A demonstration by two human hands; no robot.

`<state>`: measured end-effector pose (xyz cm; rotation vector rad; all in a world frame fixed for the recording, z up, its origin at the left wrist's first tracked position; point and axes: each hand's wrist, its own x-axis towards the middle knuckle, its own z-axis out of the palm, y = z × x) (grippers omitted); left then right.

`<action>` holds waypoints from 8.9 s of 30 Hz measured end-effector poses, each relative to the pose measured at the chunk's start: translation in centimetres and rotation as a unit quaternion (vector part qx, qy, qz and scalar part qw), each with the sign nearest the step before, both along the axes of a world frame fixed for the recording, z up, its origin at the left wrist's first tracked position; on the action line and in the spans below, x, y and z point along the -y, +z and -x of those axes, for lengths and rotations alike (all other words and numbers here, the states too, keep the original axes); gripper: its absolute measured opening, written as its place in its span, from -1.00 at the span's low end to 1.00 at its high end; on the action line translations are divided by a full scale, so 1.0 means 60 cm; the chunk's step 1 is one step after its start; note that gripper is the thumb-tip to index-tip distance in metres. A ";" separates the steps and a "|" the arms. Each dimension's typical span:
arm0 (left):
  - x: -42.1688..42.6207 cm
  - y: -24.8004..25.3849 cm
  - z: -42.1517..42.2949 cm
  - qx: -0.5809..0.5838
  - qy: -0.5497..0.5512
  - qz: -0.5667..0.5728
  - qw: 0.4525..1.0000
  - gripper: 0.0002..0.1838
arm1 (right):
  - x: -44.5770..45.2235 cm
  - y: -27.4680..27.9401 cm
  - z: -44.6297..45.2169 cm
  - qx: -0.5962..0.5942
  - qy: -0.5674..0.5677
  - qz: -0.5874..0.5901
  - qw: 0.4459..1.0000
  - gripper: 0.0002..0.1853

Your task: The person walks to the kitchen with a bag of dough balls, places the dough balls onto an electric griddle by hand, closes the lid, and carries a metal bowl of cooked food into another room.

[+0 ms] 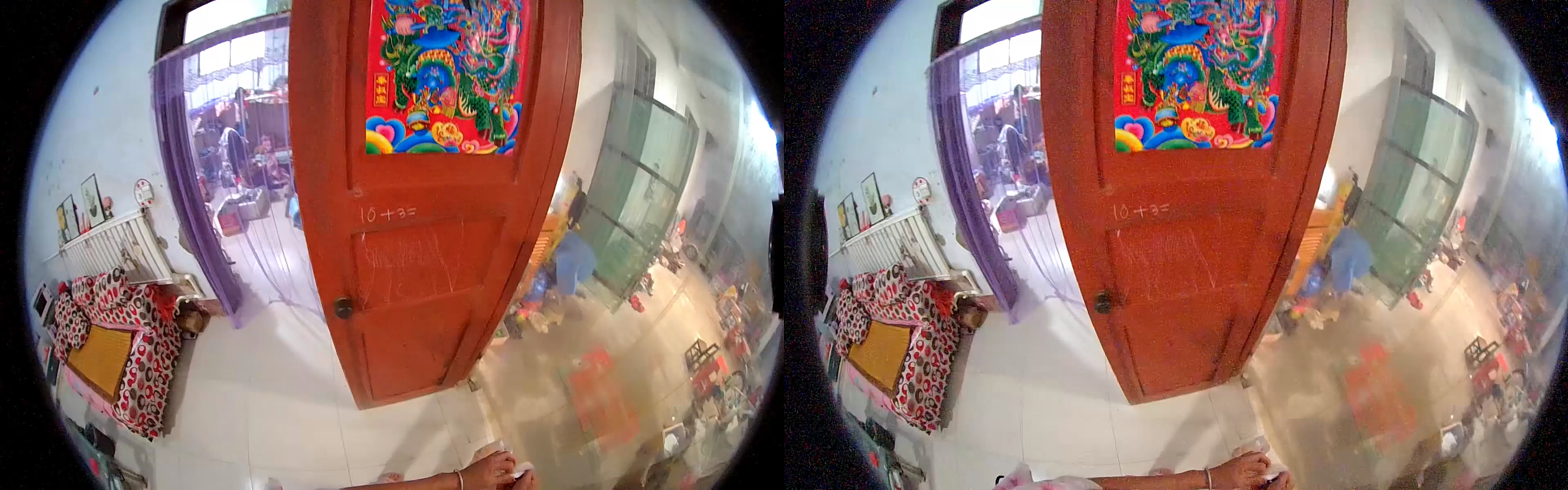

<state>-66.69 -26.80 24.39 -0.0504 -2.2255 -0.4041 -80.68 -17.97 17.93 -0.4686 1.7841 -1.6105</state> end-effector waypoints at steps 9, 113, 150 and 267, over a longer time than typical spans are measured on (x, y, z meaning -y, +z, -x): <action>0.008 0.022 -0.022 0.139 -0.060 -0.600 0.786 -0.78 | 0.019 -0.002 0.068 0.082 0.044 -0.022 0.995 -0.55; 1.142 0.205 1.056 -0.320 0.376 -0.351 0.796 -0.78 | 0.049 0.077 1.308 -0.092 -0.451 -0.218 0.861 -0.89; 1.292 -0.226 2.812 0.342 -0.196 -0.604 0.693 -0.80 | 1.027 -0.053 2.629 -0.024 -0.186 -0.021 0.982 -0.79; 4.953 0.098 5.647 -0.049 0.492 -0.211 0.843 -0.58 | 4.817 -0.021 5.981 0.054 0.607 0.055 0.791 -0.48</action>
